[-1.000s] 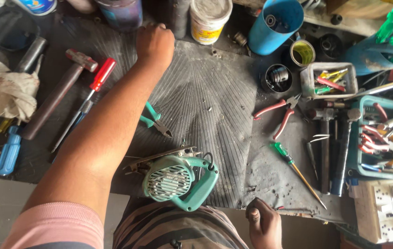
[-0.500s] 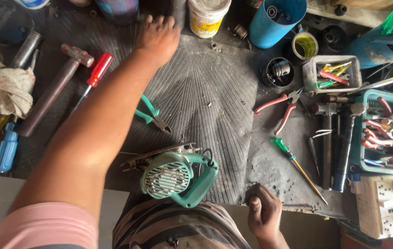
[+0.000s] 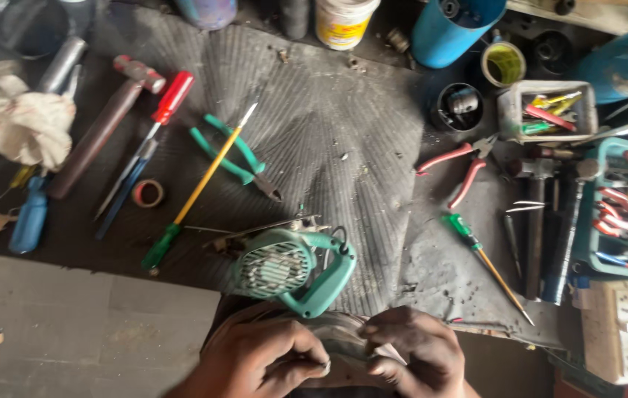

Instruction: The person disassembles a green angle grinder at a workshop bench. They use a red-handled screwdriver to loosen screws on the tool, remove the handle and housing parts by hand, set components on the bench, and use pliers and a hammer while working on the grinder's parts.

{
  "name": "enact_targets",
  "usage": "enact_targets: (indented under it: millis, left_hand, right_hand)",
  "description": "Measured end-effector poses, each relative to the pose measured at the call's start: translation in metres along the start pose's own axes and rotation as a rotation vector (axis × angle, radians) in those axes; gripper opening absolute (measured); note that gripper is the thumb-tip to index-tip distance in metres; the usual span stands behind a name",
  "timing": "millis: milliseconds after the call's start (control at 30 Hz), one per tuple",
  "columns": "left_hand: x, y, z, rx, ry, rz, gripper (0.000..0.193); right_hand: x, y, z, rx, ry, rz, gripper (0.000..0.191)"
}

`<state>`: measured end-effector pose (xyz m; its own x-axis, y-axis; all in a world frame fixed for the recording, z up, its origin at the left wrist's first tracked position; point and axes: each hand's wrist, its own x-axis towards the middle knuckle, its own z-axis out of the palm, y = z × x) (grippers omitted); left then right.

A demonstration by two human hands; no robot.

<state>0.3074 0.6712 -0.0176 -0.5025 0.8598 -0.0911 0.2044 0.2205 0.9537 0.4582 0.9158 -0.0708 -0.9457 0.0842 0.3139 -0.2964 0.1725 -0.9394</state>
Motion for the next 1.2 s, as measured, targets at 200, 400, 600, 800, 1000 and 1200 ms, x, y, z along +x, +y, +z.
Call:
enact_targets:
  millis: [200,400,600,800,1000,1200]
  left_hand:
    - [-0.015,-0.019,0.032,-0.181,0.127,-0.249,0.013]
    - [-0.024,-0.018,0.034,-0.066,0.274,-0.118,0.014]
    - [-0.026,-0.025,0.038,0.08,0.353,-0.202,0.019]
    - [-0.032,-0.045,0.04,0.034,0.443,-0.181,0.016]
    - [-0.033,-0.054,0.048,0.226,0.457,0.05,0.021]
    - [-0.027,-0.057,0.053,0.256,0.475,0.113,0.02]
  right_hand:
    - [0.023,-0.005,0.024,-0.064,-0.179,0.03,0.031]
    - [0.026,-0.006,0.029,-0.097,-0.266,0.08,0.026]
    - [0.032,0.0,0.031,-0.226,-0.18,0.183,0.02]
    - [0.077,0.03,0.004,-0.724,-0.038,0.046,0.017]
    - [0.094,0.04,0.003,-0.739,-0.072,0.072,0.019]
    - [0.108,0.023,0.005,-0.896,-0.14,0.008,0.016]
